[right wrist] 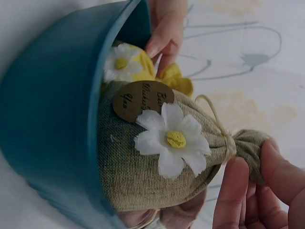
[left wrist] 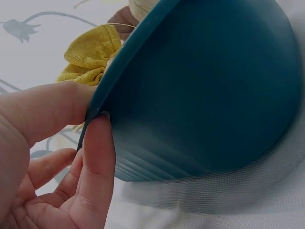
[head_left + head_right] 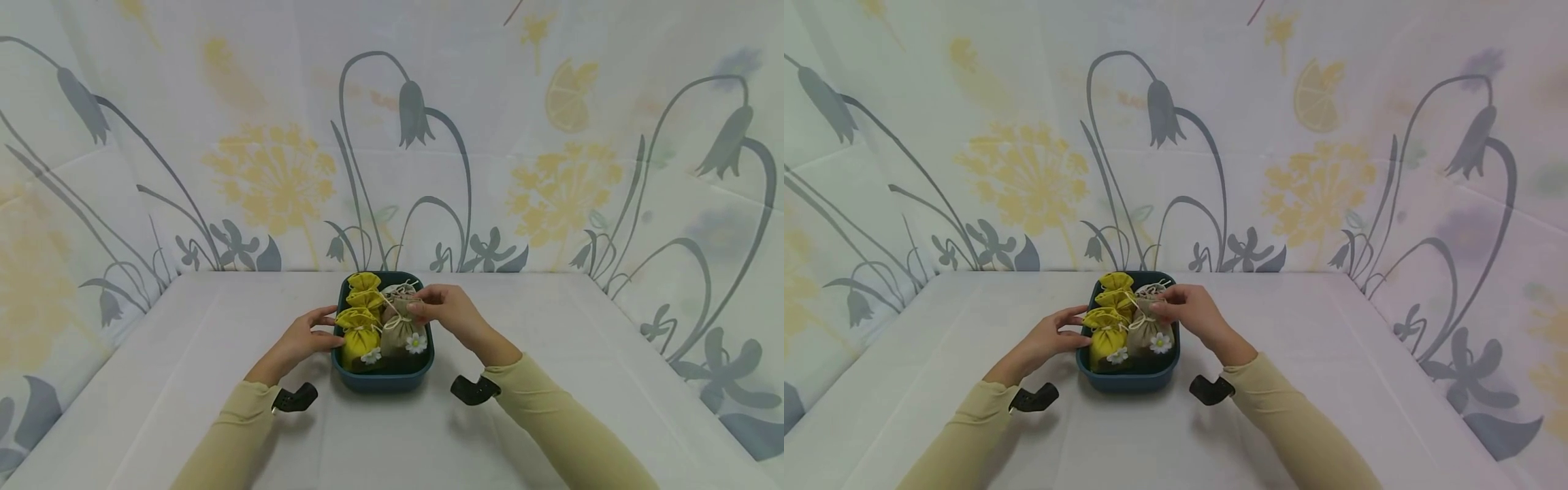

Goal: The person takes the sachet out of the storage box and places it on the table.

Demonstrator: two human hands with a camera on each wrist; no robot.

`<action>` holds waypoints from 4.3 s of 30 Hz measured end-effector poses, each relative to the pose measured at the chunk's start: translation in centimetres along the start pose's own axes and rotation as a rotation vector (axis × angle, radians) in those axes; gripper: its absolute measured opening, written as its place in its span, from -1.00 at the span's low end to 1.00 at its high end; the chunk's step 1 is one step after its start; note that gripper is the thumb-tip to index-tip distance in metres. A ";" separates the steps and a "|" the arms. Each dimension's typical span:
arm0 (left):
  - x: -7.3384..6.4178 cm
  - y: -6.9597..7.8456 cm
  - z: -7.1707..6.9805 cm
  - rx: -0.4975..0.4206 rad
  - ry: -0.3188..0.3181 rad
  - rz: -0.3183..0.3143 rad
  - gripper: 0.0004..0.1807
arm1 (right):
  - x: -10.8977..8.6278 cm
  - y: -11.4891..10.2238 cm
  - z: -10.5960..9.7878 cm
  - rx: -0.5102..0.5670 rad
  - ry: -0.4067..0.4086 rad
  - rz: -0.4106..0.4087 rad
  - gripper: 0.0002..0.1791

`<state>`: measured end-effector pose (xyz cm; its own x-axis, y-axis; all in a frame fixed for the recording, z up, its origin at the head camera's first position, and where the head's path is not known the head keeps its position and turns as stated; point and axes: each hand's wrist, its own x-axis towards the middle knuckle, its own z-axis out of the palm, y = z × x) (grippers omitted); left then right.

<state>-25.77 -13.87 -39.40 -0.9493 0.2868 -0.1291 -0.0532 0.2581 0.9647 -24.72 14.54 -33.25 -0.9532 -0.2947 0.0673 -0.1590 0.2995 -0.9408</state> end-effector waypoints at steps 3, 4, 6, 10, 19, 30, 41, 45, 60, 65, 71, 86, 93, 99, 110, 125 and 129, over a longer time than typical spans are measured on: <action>-0.1 0.0 0.0 0.003 0.003 0.000 -0.19 | -0.3 -0.5 0.1 0.015 0.025 -0.008 -0.79; -0.1 0.0 0.0 0.003 0.003 0.000 -0.20 | -0.4 -0.7 0.2 0.022 0.034 -0.012 -0.79; -0.1 0.0 0.0 0.002 0.004 0.001 -0.20 | -0.6 -1.0 0.2 0.036 0.049 -0.019 -0.79; -0.1 -0.1 0.0 0.003 0.003 0.000 -0.20 | -1.1 -1.6 0.1 0.052 0.068 -0.039 -0.76; -0.1 -0.1 0.0 -0.022 -0.001 0.004 -0.19 | -2.6 -2.7 -0.6 0.101 0.140 -0.110 -0.76; -0.4 0.0 -0.1 -0.016 -0.011 0.025 -0.20 | -4.3 -2.6 -2.8 0.112 0.231 -0.148 -0.73; -0.2 0.1 0.2 -0.018 0.023 -0.006 -0.20 | -6.0 -1.9 -4.9 0.075 0.287 -0.130 -0.73; -0.1 0.0 0.2 -0.003 0.032 -0.002 -0.20 | -6.5 -1.4 -5.6 0.063 0.295 -0.116 -0.73; -0.1 -0.1 0.3 -0.012 0.038 -0.005 -0.20 | -6.0 0.5 -7.1 0.058 0.302 -0.082 -0.74; -0.1 -0.1 0.3 -0.009 0.039 -0.003 -0.21 | -5.4 1.4 -7.4 0.055 0.310 -0.058 -0.70; -0.1 0.1 0.4 0.011 0.038 0.001 -0.21 | -4.9 2.4 -8.0 0.035 0.329 -0.029 -0.65; 0.0 0.1 0.5 0.006 0.044 -0.011 -0.21 | -2.6 4.8 -8.3 0.090 0.377 -0.012 -0.63; -0.1 0.0 0.4 0.004 0.046 -0.014 -0.21 | -1.1 5.8 -8.1 0.113 0.399 0.009 -0.62; -0.2 0.1 0.4 0.016 0.049 -0.017 -0.22 | -0.1 6.2 -7.9 0.130 0.415 0.009 -0.63; -0.3 0.2 0.4 0.017 0.047 -0.020 -0.22 | 1.8 6.4 -7.7 0.144 0.457 0.024 -0.62; -0.2 0.5 0.5 -0.003 0.042 -0.022 -0.20 | 3.7 7.6 -7.3 0.130 0.469 0.077 -0.63; -0.2 0.4 0.4 0.001 0.050 -0.029 -0.20 | 3.7 7.6 -7.4 0.133 0.467 0.068 -0.61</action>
<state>-25.45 -13.41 -39.05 -0.9617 0.2325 -0.1450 -0.0803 0.2666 0.9604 -31.30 22.43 -37.71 -0.9786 0.1690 0.1170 -0.0867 0.1766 -0.9805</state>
